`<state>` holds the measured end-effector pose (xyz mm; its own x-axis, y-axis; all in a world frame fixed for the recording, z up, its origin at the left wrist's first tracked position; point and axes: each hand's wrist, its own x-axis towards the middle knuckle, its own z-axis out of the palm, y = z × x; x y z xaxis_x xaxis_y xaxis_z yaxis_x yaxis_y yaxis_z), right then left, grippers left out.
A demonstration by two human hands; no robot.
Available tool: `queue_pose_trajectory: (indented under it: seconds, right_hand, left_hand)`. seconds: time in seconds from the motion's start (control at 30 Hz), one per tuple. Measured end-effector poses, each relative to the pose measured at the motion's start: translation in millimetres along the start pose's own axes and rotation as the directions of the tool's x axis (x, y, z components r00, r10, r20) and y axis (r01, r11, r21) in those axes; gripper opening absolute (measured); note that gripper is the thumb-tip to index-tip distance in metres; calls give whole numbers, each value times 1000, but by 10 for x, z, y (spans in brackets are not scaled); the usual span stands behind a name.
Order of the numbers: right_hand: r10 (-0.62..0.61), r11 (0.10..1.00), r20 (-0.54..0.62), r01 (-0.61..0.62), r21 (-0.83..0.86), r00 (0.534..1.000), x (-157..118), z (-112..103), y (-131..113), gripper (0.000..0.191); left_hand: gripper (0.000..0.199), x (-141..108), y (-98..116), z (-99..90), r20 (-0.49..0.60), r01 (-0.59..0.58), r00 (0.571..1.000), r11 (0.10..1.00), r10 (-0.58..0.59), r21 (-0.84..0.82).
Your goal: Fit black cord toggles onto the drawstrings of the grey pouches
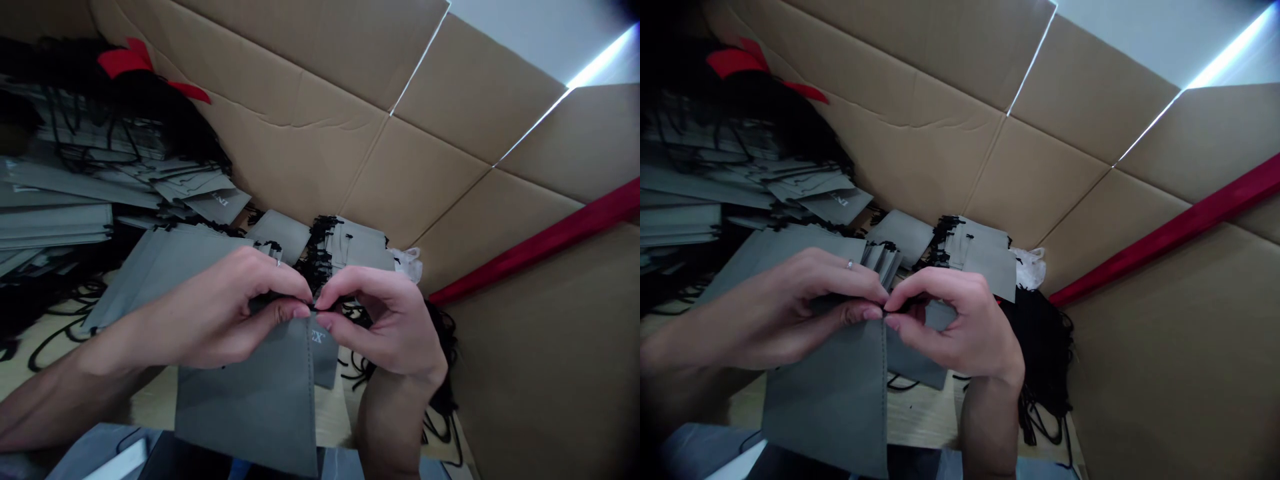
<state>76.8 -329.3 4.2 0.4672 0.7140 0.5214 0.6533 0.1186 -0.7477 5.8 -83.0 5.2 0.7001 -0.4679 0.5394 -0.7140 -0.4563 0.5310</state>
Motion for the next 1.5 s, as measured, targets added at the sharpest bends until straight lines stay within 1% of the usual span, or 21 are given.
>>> queue_pose_trajectory:
  seconds: [0.07, 0.17, 0.23, 0.3, 0.4, 0.47, 0.53, 0.57, 0.6, 0.67, 0.7, 0.77, 0.83, 0.9, 1.03, 1.1, 1.17, 1.27, 1.33, 1.43, 1.5]
  right_hand:
    - [8, 1000, -25, -8, -5, 1000, 11, -4, 19, 21]
    - [7, 996, -35, -4, 91, 999, 36, -18, 65, 19]
    - [-16, 984, -11, 17, 178, 1000, 56, -23, 131, 22]
    - [-42, 960, 36, 31, 279, 998, 66, -16, 225, 25]
    - [-101, 903, 108, 46, 426, 989, 54, 25, 376, 31]
    - [-149, 870, 140, 62, 489, 979, 45, 61, 445, 33]
    - [-161, 854, 158, 58, 518, 974, 47, 81, 472, 30]
    - [-141, 855, 162, 38, 518, 977, 53, 81, 470, 28]
    - [-104, 862, 159, 9, 507, 982, 59, 74, 457, 26]
    - [-18, 883, 127, -44, 468, 992, 70, 43, 402, 25]
    - [19, 894, 97, -60, 444, 995, 71, 25, 363, 27]
    - [72, 913, 41, -83, 398, 997, 69, -1, 270, 37]
    - [88, 926, 28, -92, 367, 996, 63, -6, 176, 51]
    - [77, 938, 19, -79, 338, 997, 52, 8, 104, 52]
    - [39, 975, -74, -22, 220, 997, 21, 37, 58, 33]
    - [33, 982, -95, -14, 187, 995, 13, 41, 78, 30]
    - [21, 978, -108, 2, 209, 994, 25, 45, 110, 30]
    - [23, 954, -134, 18, 300, 991, 74, 70, 161, 28]
    - [35, 926, -110, 9, 377, 993, 103, 98, 195, 26]
    - [25, 871, -20, -12, 490, 1000, 109, 142, 256, 24]
    - [1, 842, 34, -19, 539, 999, 95, 159, 299, 25]
  left_hand:
    - [26, -4, 7, -7, 10, -25, 1000, 1000, 25, -10]
    - [24, -26, 5, -21, 29, -86, 996, 992, 89, -93]
    - [24, -43, 0, -24, 57, -117, 990, 979, 128, -167]
    - [25, -61, 1, -17, 69, -115, 989, 969, 133, -220]
    - [23, -96, 10, 6, 56, -101, 991, 951, 122, -294]
    - [25, -116, 12, 20, 83, -102, 986, 914, 146, -392]
    - [29, -122, 12, 18, 107, -102, 980, 882, 169, -460]
    - [27, -117, 15, 9, 102, -107, 980, 886, 170, -451]
    - [23, -106, 20, -6, 91, -110, 983, 907, 160, -406]
    - [17, -74, 41, -44, 56, -94, 992, 965, 110, -244]
    - [17, -57, 54, -63, 45, -80, 995, 982, 89, -173]
    - [20, -29, 77, -90, 24, -59, 998, 994, 61, -87]
    - [23, -16, 91, -99, 11, -48, 999, 997, 49, -58]
    - [26, -14, 96, -97, 7, -41, 999, 998, 41, -38]
    - [28, -16, 97, -86, 16, -32, 999, 999, 32, -21]
    - [26, -17, 88, -81, 18, -42, 999, 999, 43, -23]
    - [24, -20, 69, -74, 12, -72, 997, 996, 73, -44]
    - [23, -37, 39, -61, 2, -110, 994, 989, 111, -97]
    - [21, -58, 33, -49, 10, -120, 992, 983, 123, -138]
    - [21, -91, 48, -25, -17, -143, 990, 971, 143, -191]
    - [26, -103, 59, -14, -32, -175, 985, 954, 172, -243]
